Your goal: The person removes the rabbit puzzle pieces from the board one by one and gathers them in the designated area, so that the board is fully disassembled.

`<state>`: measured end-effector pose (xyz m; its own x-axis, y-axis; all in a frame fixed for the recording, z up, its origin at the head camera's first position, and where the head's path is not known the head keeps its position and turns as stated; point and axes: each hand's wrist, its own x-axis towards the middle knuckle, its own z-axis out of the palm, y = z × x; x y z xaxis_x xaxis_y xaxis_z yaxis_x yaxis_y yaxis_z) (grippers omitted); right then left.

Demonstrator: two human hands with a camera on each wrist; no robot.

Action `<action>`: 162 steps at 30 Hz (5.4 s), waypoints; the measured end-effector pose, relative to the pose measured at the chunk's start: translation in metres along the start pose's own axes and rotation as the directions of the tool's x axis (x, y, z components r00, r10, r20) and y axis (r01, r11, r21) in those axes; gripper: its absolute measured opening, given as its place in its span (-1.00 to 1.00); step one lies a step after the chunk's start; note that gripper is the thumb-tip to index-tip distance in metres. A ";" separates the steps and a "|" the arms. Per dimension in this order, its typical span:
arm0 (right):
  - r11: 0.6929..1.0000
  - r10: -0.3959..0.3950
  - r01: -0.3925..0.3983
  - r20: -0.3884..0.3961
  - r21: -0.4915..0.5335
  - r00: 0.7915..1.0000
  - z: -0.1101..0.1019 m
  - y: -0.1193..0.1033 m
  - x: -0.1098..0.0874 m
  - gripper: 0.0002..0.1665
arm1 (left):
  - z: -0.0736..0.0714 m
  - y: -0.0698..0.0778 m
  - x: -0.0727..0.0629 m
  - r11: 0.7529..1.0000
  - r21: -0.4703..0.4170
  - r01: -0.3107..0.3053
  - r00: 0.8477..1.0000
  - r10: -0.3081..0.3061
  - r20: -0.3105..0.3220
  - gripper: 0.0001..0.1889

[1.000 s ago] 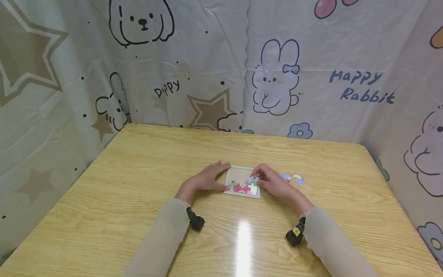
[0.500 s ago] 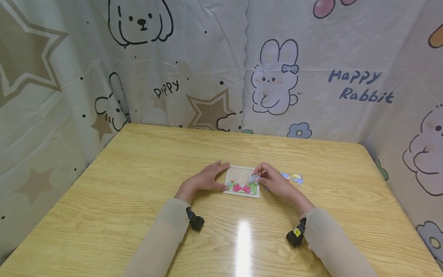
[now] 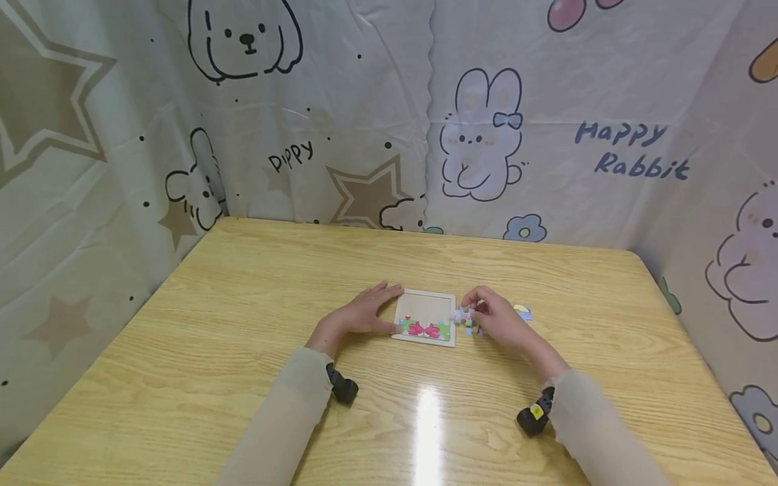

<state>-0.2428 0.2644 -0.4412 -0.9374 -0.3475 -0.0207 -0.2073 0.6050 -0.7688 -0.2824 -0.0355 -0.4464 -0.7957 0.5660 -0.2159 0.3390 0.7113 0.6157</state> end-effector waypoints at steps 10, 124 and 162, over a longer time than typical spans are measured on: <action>0.994 0.016 -0.023 -0.065 -0.104 0.998 -0.012 0.010 -0.014 -0.79 | 0.001 -0.001 0.003 1.000 -0.006 0.011 1.000 -0.011 0.004 -0.13; 0.998 -0.058 0.060 0.053 -0.035 0.997 0.031 -0.024 0.017 -0.76 | -0.011 -0.004 0.000 1.000 -0.012 0.014 0.993 -0.013 0.116 -0.04; 0.982 -0.143 0.159 0.143 -0.104 0.979 0.066 -0.056 0.037 -0.68 | -0.012 -0.002 0.000 1.000 0.006 0.000 0.994 -0.001 0.114 -0.04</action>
<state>-0.2477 0.1704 -0.4412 -0.8485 -0.5293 -0.0016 -0.3812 0.6132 -0.6919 -0.2890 -0.0424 -0.4387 -0.7337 0.6091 -0.3011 0.3419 0.7139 0.6111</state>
